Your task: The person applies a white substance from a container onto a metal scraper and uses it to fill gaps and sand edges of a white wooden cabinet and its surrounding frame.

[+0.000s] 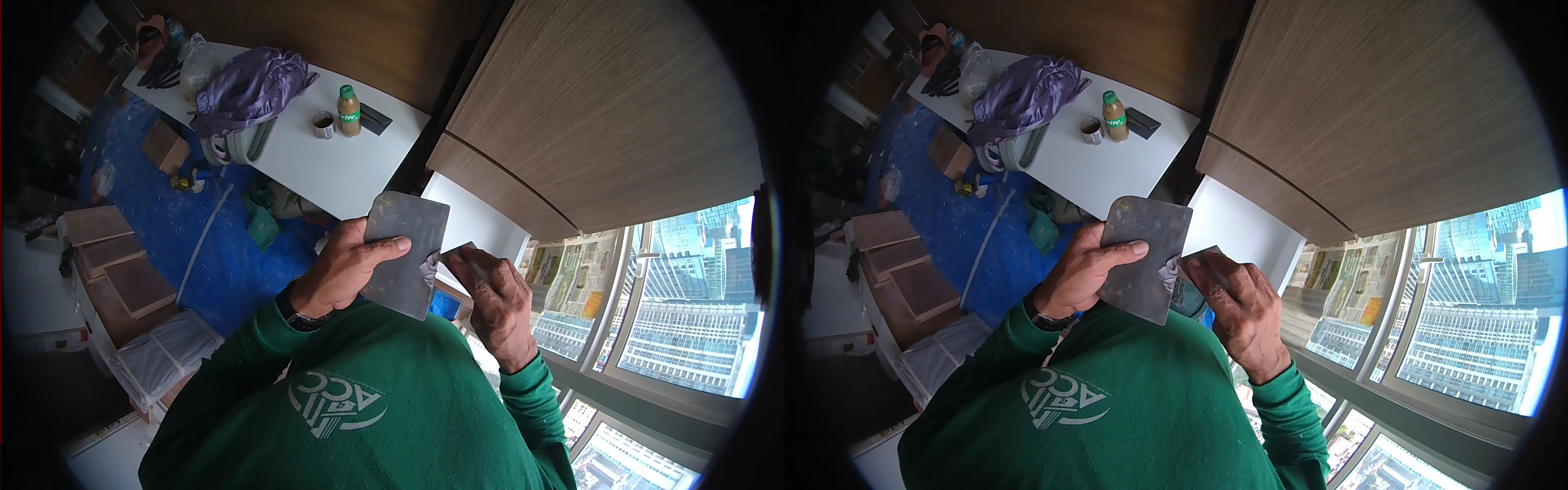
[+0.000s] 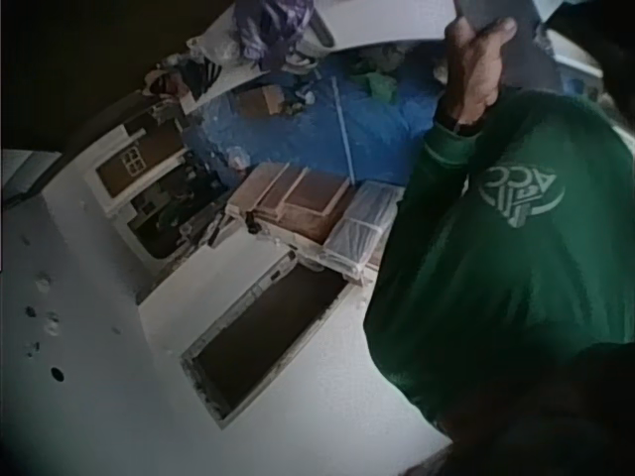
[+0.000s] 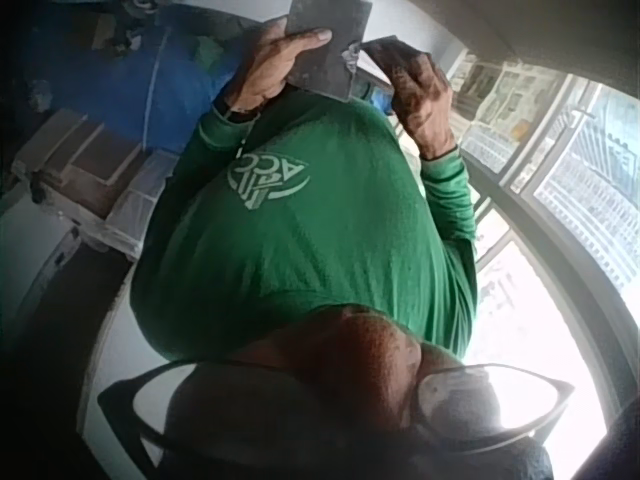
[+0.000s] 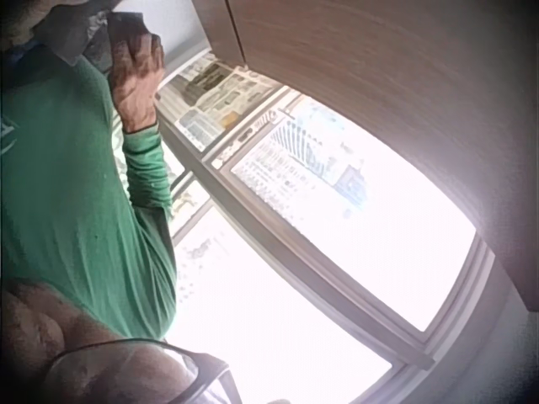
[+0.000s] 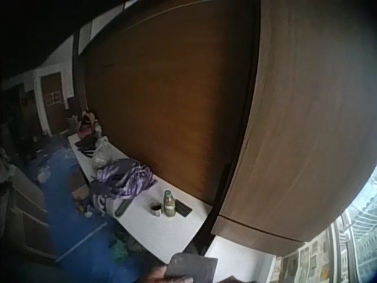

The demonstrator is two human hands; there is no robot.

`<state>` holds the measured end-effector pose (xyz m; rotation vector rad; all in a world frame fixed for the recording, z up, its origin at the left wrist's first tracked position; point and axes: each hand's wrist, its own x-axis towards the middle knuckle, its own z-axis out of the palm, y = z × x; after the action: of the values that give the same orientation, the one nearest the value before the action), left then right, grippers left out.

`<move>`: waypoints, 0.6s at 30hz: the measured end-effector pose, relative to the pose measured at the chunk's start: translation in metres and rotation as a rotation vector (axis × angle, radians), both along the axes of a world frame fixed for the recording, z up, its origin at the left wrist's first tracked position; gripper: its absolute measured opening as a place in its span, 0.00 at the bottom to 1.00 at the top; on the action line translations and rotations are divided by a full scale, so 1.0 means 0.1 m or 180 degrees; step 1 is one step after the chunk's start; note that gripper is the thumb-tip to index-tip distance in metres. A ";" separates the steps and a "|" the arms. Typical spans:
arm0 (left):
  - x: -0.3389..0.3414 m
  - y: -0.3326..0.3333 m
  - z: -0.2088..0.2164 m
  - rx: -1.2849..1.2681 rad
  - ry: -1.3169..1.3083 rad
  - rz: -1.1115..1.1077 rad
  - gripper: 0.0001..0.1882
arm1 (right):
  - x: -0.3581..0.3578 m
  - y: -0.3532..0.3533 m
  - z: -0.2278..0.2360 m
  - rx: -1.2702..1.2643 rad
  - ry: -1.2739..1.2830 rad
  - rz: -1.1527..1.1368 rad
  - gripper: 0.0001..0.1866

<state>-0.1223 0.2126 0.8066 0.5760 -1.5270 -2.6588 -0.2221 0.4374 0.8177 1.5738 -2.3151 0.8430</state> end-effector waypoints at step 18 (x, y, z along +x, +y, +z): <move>0.02 0.06 -0.07 -0.0888 -0.0030 -0.0207 0.15 | 0.03 0.02 0.17 0.0337 -0.0178 0.0671 0.28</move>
<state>-0.1202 0.2181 0.7993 0.5299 -1.9051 -2.4242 -0.2194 0.4394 0.8346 1.8887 -2.2946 0.8316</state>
